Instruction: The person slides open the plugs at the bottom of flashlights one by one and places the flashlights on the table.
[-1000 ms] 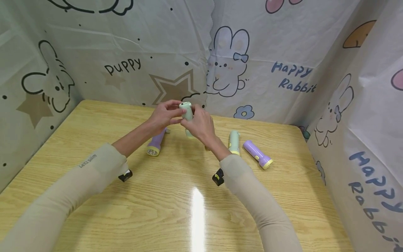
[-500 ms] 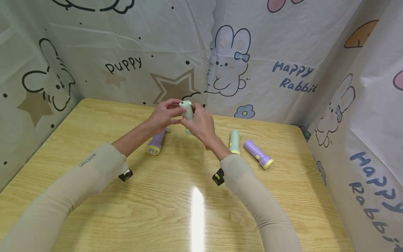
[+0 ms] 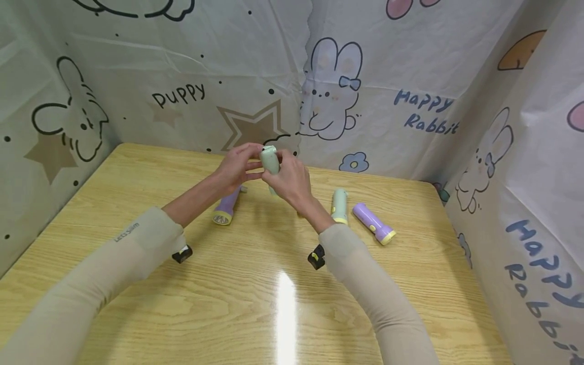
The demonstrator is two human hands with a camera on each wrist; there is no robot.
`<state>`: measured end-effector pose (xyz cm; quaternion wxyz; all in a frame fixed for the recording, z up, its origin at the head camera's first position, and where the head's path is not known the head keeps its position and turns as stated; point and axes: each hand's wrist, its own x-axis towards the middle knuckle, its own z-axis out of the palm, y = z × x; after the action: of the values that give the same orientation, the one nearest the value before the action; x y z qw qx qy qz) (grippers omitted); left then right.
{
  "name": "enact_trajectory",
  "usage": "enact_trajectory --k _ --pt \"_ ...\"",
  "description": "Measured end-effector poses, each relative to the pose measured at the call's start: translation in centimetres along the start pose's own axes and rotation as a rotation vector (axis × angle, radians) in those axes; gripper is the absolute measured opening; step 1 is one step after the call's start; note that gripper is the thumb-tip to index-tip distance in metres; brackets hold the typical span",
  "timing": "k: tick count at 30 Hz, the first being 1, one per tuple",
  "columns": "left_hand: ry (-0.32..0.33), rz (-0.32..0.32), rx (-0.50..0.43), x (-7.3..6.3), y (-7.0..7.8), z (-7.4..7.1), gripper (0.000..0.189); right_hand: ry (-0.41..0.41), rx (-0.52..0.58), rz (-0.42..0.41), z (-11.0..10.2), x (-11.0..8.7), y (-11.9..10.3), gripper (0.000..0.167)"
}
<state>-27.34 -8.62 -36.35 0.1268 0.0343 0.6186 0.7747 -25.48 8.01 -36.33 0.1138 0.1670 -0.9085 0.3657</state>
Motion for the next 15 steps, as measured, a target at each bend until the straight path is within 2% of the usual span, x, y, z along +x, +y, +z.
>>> enact_trajectory --k 15 --pt "0.054 -0.028 -0.031 0.18 0.21 0.07 0.021 0.013 -0.009 -0.027 0.21 -0.17 -0.1 0.045"
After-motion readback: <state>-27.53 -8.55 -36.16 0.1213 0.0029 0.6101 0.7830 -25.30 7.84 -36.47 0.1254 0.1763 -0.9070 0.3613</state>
